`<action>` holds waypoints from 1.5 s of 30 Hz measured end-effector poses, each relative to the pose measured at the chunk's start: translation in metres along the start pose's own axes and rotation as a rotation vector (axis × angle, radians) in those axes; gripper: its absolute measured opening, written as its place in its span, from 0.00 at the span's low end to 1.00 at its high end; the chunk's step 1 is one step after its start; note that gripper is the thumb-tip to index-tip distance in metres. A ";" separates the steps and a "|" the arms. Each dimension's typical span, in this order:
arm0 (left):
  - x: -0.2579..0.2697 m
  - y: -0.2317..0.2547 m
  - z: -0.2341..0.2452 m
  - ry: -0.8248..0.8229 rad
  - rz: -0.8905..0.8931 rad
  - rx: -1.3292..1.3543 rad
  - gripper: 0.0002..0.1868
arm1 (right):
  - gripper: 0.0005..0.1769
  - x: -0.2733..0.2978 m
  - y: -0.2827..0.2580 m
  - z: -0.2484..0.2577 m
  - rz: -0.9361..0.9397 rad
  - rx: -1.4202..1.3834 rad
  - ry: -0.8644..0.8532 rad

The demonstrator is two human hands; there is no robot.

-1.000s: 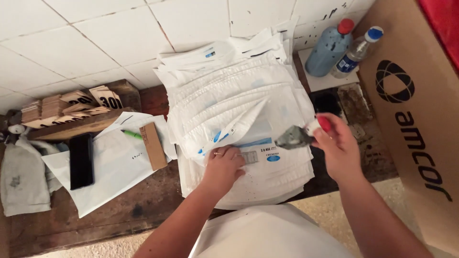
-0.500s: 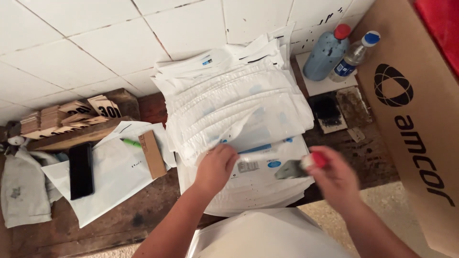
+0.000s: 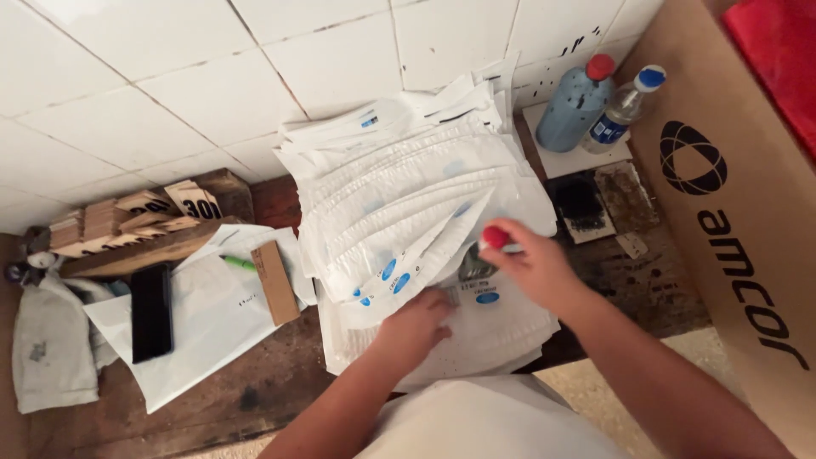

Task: Manually stamping plastic bags for cheese packaging and then placing them into a box.

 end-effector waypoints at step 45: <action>0.019 -0.081 0.007 -0.110 0.396 0.460 0.16 | 0.24 0.096 -0.006 0.074 0.049 -0.059 0.303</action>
Point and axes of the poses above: each hand's wrist, its own x-axis away from the middle knuckle, its own z-axis out of the back of the hand, y = z × x, the point moved 10 cm from there along -x, towards the middle knuckle, and after that the axes turned 11 degrees about -y, right-handed, at the moved point
